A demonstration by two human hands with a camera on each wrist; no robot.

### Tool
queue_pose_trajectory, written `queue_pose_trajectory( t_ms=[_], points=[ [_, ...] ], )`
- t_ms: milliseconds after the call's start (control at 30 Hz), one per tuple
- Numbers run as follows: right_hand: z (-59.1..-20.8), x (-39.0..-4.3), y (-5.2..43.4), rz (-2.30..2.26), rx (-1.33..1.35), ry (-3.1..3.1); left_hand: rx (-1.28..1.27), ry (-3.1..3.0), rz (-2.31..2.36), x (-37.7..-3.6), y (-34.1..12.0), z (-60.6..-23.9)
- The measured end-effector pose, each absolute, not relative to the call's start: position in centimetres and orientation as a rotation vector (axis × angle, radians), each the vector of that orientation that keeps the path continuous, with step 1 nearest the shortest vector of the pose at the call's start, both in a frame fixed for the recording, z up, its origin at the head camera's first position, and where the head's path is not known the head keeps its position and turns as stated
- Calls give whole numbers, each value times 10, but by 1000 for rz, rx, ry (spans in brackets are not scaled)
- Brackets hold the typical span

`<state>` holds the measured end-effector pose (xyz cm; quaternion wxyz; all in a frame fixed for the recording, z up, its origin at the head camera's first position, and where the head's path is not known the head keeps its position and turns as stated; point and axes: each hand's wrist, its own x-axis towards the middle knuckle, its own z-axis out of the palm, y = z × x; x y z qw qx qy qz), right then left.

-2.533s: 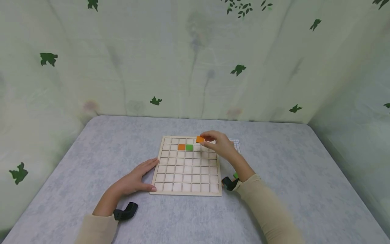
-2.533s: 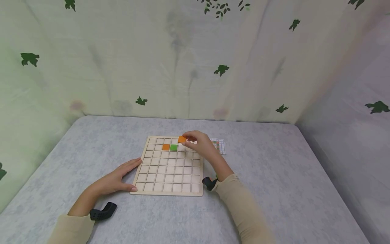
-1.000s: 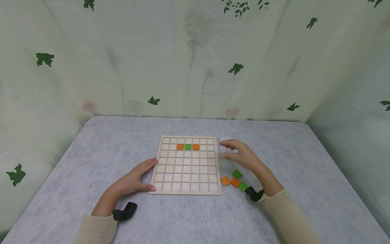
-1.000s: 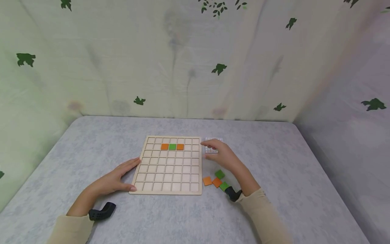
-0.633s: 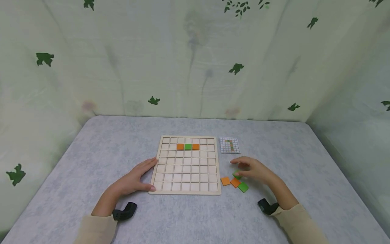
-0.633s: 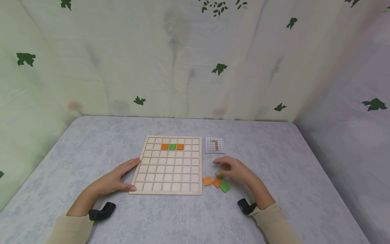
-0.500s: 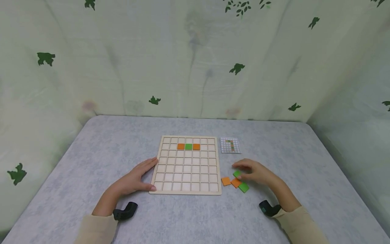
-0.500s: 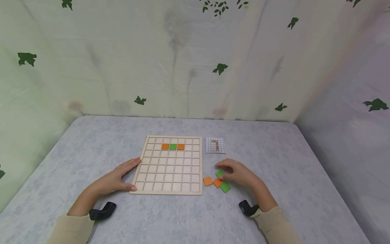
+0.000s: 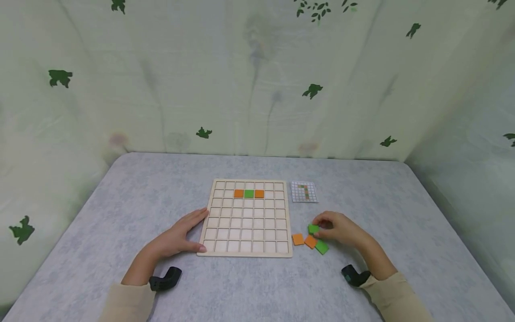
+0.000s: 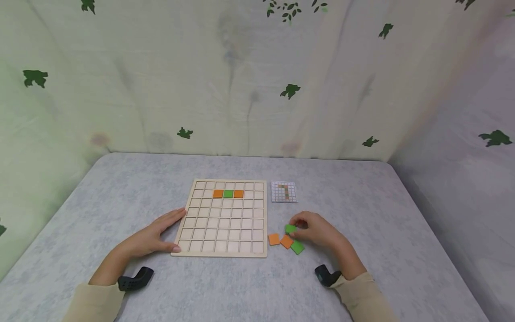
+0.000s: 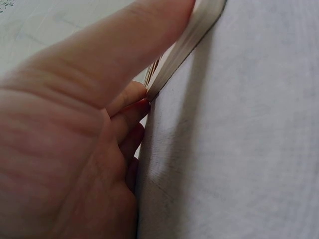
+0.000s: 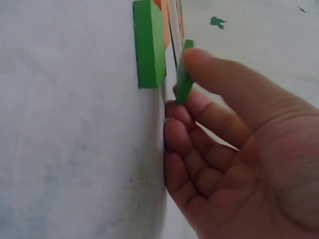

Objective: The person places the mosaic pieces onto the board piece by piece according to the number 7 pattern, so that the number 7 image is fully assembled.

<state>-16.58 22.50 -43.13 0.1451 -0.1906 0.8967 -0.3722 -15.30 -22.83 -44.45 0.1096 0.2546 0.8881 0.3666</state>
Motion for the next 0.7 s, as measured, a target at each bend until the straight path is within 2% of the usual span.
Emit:
queue_pose_trajectory(
  t_ms=[200,500,700],
  points=[
    [-418,-173,211,-1116,-528,2622,755,2622,1070,-153,-229,-446],
    [-388,-194,164,-1261,-712,2718,763,2623,1073,-153,-230,-447],
    [-396,-214,125,-1488,-685,2641,770,2620,1078,-153,-230,-447]
  ],
)
